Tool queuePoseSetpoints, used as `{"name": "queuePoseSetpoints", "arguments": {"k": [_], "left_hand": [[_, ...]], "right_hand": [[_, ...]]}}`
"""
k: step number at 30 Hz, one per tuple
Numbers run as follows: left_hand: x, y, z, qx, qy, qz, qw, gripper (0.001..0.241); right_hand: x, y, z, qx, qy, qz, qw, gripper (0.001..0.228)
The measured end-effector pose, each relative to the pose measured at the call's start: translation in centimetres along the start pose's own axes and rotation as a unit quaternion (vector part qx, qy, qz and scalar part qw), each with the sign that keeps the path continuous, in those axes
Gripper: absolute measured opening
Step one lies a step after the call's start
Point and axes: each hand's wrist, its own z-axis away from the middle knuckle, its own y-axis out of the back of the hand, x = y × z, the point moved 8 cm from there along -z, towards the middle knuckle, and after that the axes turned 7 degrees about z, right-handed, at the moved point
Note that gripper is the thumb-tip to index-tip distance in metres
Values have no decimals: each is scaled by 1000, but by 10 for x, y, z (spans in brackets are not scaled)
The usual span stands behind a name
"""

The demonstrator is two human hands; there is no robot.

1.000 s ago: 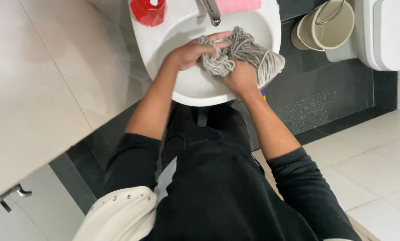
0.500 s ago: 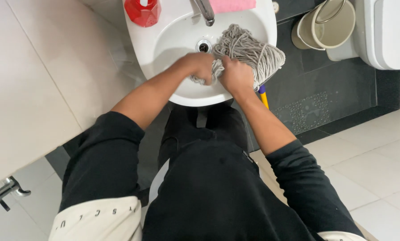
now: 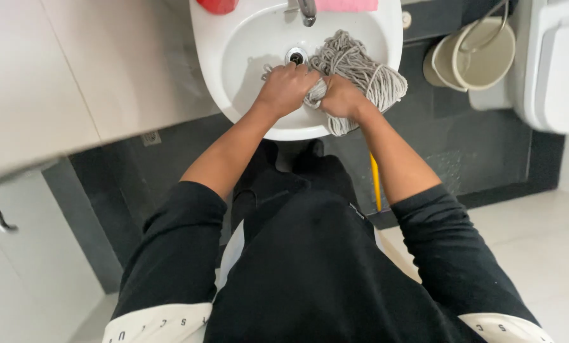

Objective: Mopping the floor of a bathroom and rinsing the mop head in a sink.

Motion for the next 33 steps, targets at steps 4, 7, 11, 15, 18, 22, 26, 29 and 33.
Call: {"name": "queuePoseSetpoints", "arguments": {"k": [4,7,11,15,18,22,26,29,33], "left_hand": [[10,4,20,47,83,-7,995,23],[47,21,55,44,243,-30,969,33],[106,14,105,185,317,-67,928,43],[126,-39,141,271,372,-19,888,58],[124,-82,151,264,452,32,851,68],[101,-121,152,161,478,-26,863,77],[61,-190,169,-185,519,18,834,60],[79,-81,159,-311,526,146,778,53],[17,13,131,-131,443,116,879,32]], "right_hand": [[-13,7,19,62,69,84,992,51],[-15,16,53,114,133,125,977,58],[-19,23,94,178,258,170,934,54],[-23,25,111,159,335,156,916,62],[-39,39,124,150,356,146,911,70],[-22,36,143,167,320,179,915,78],[4,21,135,185,269,227,918,78],[22,13,135,193,255,251,913,72],[17,16,132,181,235,247,923,70]]}}
